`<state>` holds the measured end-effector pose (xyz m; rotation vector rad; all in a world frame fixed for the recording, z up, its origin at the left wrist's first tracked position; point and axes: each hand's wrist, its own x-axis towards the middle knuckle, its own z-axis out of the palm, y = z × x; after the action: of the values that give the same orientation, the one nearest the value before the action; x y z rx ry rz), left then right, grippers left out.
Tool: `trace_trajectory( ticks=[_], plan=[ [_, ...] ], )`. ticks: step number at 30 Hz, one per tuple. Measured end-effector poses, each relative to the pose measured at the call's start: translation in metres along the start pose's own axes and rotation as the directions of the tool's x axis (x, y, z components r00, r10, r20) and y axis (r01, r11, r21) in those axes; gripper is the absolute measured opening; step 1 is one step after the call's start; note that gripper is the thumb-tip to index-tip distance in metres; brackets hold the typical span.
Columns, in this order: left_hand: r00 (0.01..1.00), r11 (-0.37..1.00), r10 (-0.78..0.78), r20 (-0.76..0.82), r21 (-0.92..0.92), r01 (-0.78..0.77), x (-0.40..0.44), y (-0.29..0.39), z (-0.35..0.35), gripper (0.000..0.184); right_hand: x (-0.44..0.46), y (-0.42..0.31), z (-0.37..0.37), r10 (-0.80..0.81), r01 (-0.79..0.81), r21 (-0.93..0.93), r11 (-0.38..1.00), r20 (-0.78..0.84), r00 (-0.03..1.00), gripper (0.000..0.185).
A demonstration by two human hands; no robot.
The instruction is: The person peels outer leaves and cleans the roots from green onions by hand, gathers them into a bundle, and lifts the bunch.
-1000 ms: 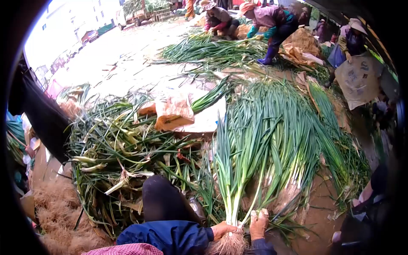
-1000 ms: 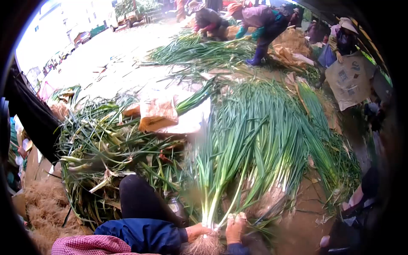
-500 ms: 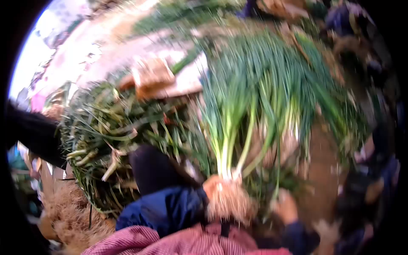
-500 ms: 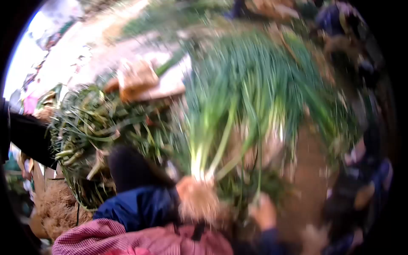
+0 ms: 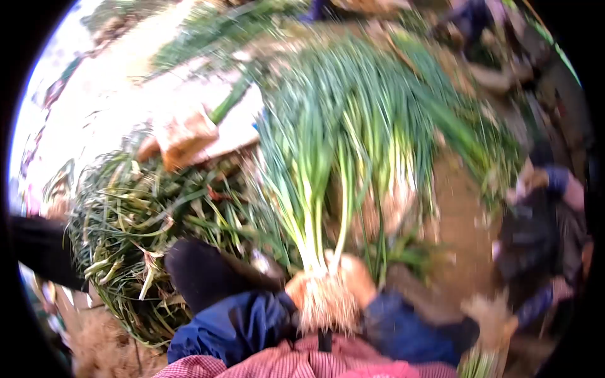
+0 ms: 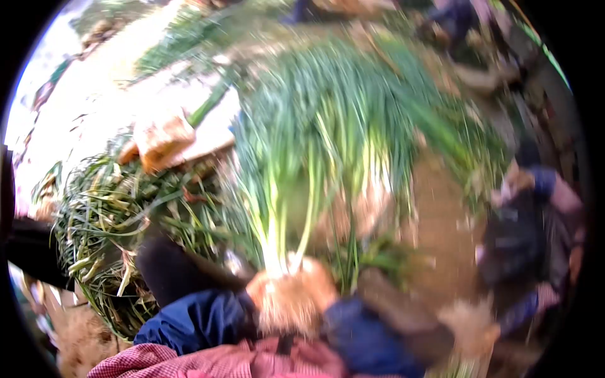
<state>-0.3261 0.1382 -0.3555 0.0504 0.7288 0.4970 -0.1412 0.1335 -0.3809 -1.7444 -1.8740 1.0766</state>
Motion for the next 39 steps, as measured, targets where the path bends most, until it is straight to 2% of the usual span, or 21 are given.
trace_trajectory(
  ticks=[2,4,6,8,11,14,16,19,22,24,26,27,28,29,31,32,33,34,36,38,39],
  plan=[
    [0.980,0.977,-0.001,-0.197,0.207,0.042,0.004,-0.003,0.006,0.034,-0.011,-0.005,-0.013,-0.109,0.105,-0.226,0.968,-0.003,0.994,0.017],
    [0.985,0.961,-0.056,-0.163,0.258,0.097,0.016,-0.010,-0.005,0.033,-0.016,-0.010,-0.028,-0.301,0.269,-0.321,0.908,-0.055,0.952,0.016],
    [0.996,0.978,-0.086,0.006,0.190,0.084,0.020,-0.009,0.003,0.029,-0.015,-0.007,-0.037,-0.312,0.291,-0.347,0.892,-0.005,0.950,0.017],
    [0.990,0.976,-0.135,0.036,0.176,0.126,0.018,-0.009,0.003,0.028,-0.014,0.004,-0.031,-0.331,0.314,-0.317,0.895,0.001,0.944,0.013],
    [1.000,0.976,-0.006,0.026,0.216,0.000,0.028,-0.018,-0.009,0.027,-0.012,0.000,-0.031,-0.495,0.415,-0.435,0.799,-0.084,0.865,0.015],
    [0.939,0.984,0.123,0.321,-0.164,-0.073,-0.003,-0.005,0.038,0.032,-0.026,0.004,-0.030,-0.505,0.328,-0.597,0.732,-0.151,0.850,0.015],
    [0.895,0.946,0.157,0.418,-0.324,-0.014,-0.027,0.005,0.072,0.039,-0.033,0.023,-0.032,-0.577,0.423,-0.539,0.729,-0.151,0.803,0.011],
    [0.953,0.953,0.212,0.216,-0.262,-0.152,-0.040,0.019,0.107,0.041,-0.050,0.015,-0.049,-0.182,0.252,-0.547,0.799,0.179,0.967,0.019],
    [0.965,0.974,0.185,0.183,-0.168,-0.155,-0.035,0.015,0.091,0.042,-0.059,0.002,-0.070,0.121,0.112,-0.515,0.850,0.397,0.910,0.018],
    [0.964,0.978,0.181,0.193,-0.141,-0.155,-0.037,0.021,0.092,0.042,-0.032,-0.004,-0.079,0.141,-0.016,-0.429,0.903,0.260,0.955,0.019],
    [0.960,0.978,0.197,0.199,-0.111,-0.178,-0.037,0.021,0.095,0.043,0.011,0.003,-0.081,0.068,-0.074,-0.171,0.982,-0.038,0.997,0.013],
    [0.955,0.975,0.215,0.204,-0.096,-0.199,-0.036,0.025,0.098,0.043,0.054,0.032,-0.071,-0.129,0.073,-0.231,0.970,-0.237,0.963,0.028],
    [0.949,0.972,0.233,0.212,-0.084,-0.220,-0.035,0.029,0.102,0.043,0.082,0.046,-0.068,-0.123,0.067,-0.215,0.974,-0.259,0.958,0.028],
    [0.942,0.967,0.253,0.222,-0.078,-0.241,-0.033,0.036,0.106,0.044,0.105,0.055,-0.066,-0.145,0.010,-0.278,0.961,-0.470,0.871,0.039],
    [0.917,0.952,0.307,0.254,-0.078,-0.297,-0.033,0.052,0.118,0.044,0.116,0.058,-0.053,0.105,-0.177,-0.278,0.944,-0.255,0.961,0.064],
    [0.900,0.943,0.334,0.281,-0.082,-0.324,-0.034,0.067,0.125,0.044,0.097,0.056,-0.034,0.119,-0.054,-0.453,0.890,0.117,0.986,0.065],
    [0.867,0.927,0.374,0.330,-0.100,-0.362,-0.035,0.080,0.131,0.045,0.077,0.053,-0.016,0.116,0.158,-0.501,0.851,0.474,0.873,0.067],
    [0.815,0.907,0.418,0.402,-0.126,-0.403,-0.037,0.097,0.138,0.045,0.052,0.028,-0.030,-0.050,0.476,-0.301,0.826,0.802,0.595,0.044],
    [0.667,0.861,0.488,0.563,-0.184,-0.475,-0.039,0.131,0.143,0.045,0.032,0.008,-0.044,-0.090,0.293,-0.079,0.953,0.849,0.521,0.026],
    [0.573,0.841,0.504,0.646,-0.217,-0.495,-0.035,0.151,0.134,0.046,0.067,-0.010,-0.078,-0.056,0.268,-0.362,0.893,0.502,0.863,0.013],
    [0.605,0.844,0.504,0.616,-0.201,-0.498,-0.031,0.151,0.123,0.046,0.094,-0.004,-0.090,0.080,0.015,-0.307,0.952,0.295,0.952,0.014]
  ],
)
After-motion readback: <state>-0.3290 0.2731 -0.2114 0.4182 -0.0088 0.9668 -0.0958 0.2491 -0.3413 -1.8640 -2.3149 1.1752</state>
